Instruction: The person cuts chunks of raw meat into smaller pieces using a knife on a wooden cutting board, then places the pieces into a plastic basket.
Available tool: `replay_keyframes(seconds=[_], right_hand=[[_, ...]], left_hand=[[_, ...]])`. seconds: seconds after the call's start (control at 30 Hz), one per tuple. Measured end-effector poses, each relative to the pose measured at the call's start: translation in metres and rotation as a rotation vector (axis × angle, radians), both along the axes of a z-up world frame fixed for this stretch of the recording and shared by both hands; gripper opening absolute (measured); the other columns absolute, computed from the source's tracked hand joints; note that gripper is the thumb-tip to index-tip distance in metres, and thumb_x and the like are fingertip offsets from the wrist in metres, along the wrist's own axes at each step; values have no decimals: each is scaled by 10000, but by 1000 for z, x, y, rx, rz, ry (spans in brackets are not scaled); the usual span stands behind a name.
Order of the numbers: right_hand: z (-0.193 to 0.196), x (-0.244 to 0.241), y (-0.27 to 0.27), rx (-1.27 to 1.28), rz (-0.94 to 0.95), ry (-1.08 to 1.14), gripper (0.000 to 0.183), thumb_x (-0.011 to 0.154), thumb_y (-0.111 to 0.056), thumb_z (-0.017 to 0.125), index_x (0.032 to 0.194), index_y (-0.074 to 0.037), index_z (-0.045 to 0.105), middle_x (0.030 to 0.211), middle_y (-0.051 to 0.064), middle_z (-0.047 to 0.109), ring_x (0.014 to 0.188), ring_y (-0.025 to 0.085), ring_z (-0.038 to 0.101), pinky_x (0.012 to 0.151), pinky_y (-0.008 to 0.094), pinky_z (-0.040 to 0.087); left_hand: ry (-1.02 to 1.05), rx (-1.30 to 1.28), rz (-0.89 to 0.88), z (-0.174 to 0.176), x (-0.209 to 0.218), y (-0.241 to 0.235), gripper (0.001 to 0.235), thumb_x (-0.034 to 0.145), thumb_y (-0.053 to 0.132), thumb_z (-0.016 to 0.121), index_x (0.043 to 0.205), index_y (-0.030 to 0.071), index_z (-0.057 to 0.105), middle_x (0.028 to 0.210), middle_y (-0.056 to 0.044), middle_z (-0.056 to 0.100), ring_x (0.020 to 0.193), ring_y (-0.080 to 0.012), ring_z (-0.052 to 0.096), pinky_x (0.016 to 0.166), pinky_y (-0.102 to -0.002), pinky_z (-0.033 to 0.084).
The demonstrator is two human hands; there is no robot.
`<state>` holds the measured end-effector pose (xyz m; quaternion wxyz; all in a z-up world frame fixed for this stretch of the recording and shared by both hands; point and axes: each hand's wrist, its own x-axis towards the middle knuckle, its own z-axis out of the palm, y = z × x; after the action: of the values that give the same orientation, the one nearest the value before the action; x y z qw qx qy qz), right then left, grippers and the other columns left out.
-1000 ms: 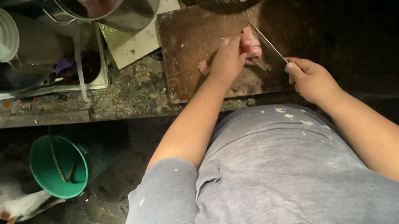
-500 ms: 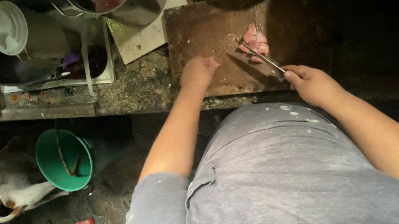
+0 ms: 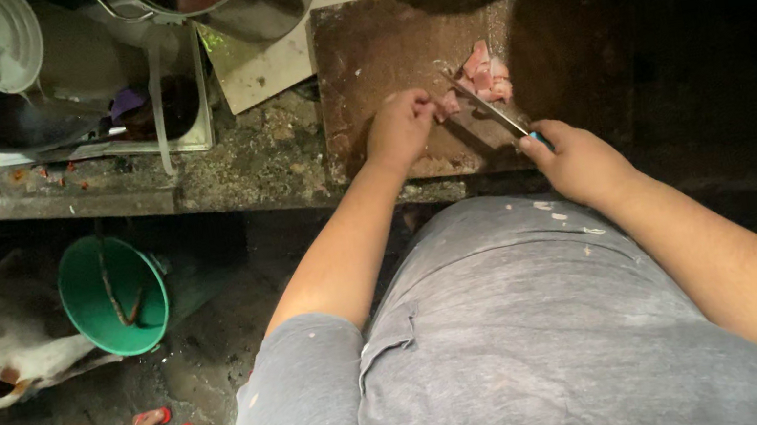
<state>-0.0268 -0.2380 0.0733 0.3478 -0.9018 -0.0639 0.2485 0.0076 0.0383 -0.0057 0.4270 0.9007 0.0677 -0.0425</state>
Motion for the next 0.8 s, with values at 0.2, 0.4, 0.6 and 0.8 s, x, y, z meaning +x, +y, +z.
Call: replay_keyframes(seconds=[0.2, 0.4, 0.6, 0.8], right_hand=[[10, 2, 17, -227, 139, 9, 408, 1061, -405, 481, 1066, -21, 618, 938, 283, 714, 904, 483, 682, 788, 571, 537], [11, 6, 25, -266, 232, 61, 392, 1069, -383, 453, 1079, -17, 595, 891, 285, 715, 861, 482, 693, 770, 580, 539], [-21, 23, 53, -295, 323, -105, 398, 1045, -327, 460, 1198, 33, 534, 868, 306, 712, 788, 470, 713, 723, 562, 564], [-30, 33, 51, -320, 359, -84, 394, 1082, -345, 433, 1162, 22, 552, 896, 295, 720, 808, 467, 715, 725, 565, 566]], left_hand=[[-65, 89, -100, 8, -8, -5, 148, 834, 202, 757, 919, 82, 757, 969, -153, 691, 933, -350, 671, 808, -439, 545], [-143, 109, -128, 1, -9, -2, 149, 836, 198, 763, 911, 71, 744, 964, -145, 694, 944, -360, 665, 834, -450, 542], [-107, 116, -149, -6, -8, -2, 174, 831, 209, 764, 916, 59, 734, 970, -161, 683, 928, -374, 657, 798, -467, 533], [-132, 148, -89, -16, 0, -4, 166, 849, 218, 742, 899, 66, 695, 937, -180, 665, 902, -390, 655, 780, -488, 532]])
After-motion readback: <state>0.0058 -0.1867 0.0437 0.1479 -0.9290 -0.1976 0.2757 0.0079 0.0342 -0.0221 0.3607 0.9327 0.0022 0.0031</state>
